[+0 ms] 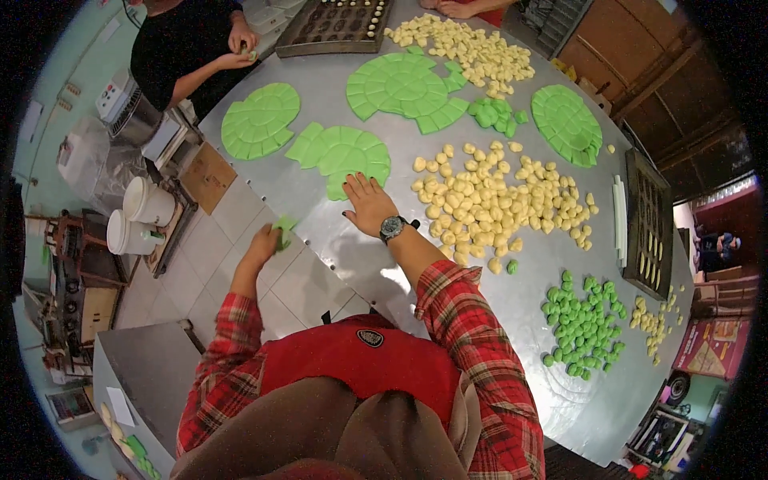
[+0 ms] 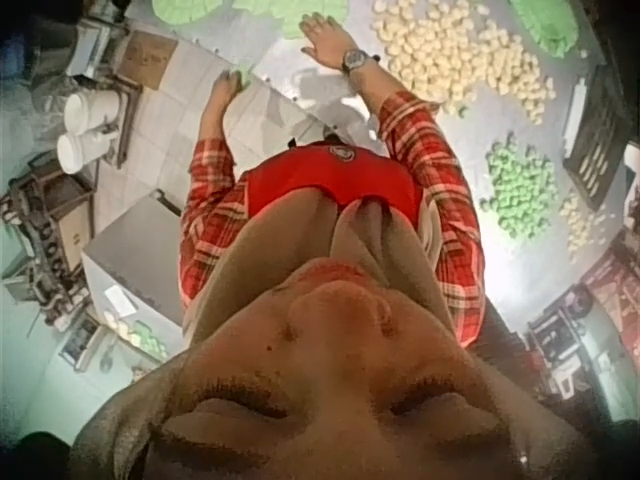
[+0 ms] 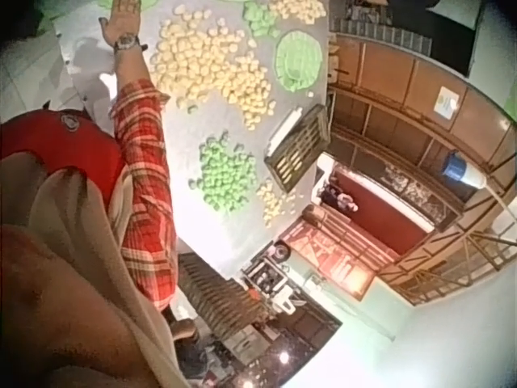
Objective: Shaping dough pieces and arranging them on the table and onto baking trays in a food production environment.
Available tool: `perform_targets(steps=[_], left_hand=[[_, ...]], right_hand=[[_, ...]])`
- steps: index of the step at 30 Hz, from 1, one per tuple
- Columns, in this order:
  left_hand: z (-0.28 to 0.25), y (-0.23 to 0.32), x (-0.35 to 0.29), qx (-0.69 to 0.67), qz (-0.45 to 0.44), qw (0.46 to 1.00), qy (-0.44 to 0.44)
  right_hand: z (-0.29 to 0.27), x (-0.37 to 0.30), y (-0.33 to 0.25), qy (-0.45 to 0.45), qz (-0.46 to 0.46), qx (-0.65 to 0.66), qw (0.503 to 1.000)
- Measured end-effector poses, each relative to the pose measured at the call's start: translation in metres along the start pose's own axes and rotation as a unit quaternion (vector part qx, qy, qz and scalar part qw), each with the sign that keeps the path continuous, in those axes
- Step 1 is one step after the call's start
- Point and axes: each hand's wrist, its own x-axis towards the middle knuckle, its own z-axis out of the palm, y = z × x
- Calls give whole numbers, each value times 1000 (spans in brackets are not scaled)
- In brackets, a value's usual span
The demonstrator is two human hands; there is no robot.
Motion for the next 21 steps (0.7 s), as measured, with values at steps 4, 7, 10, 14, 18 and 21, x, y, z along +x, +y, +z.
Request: perform_targets(steps=[4, 7, 10, 14, 18, 21], left_hand=[[5, 17, -62, -18, 40, 982, -185], [30, 58, -95, -220, 46, 939, -260], [55, 108, -119, -258, 89, 919, -284], [107, 156, -140, -49, 318, 918, -231], [161, 185, -165, -275, 168, 845, -428], [178, 224, -207, -222, 83, 758, -608]], right_hand=[[-26, -5, -14, -35, 12, 51, 998], [-11, -49, -60, 44, -24, 397, 916], [-59, -105, -86, 40, -60, 412, 909], [-99, -184, -67, 51, 64, 304, 949], [-132, -269, -58, 135, 164, 289, 934], [-149, -323, -63, 183, 148, 284, 929]])
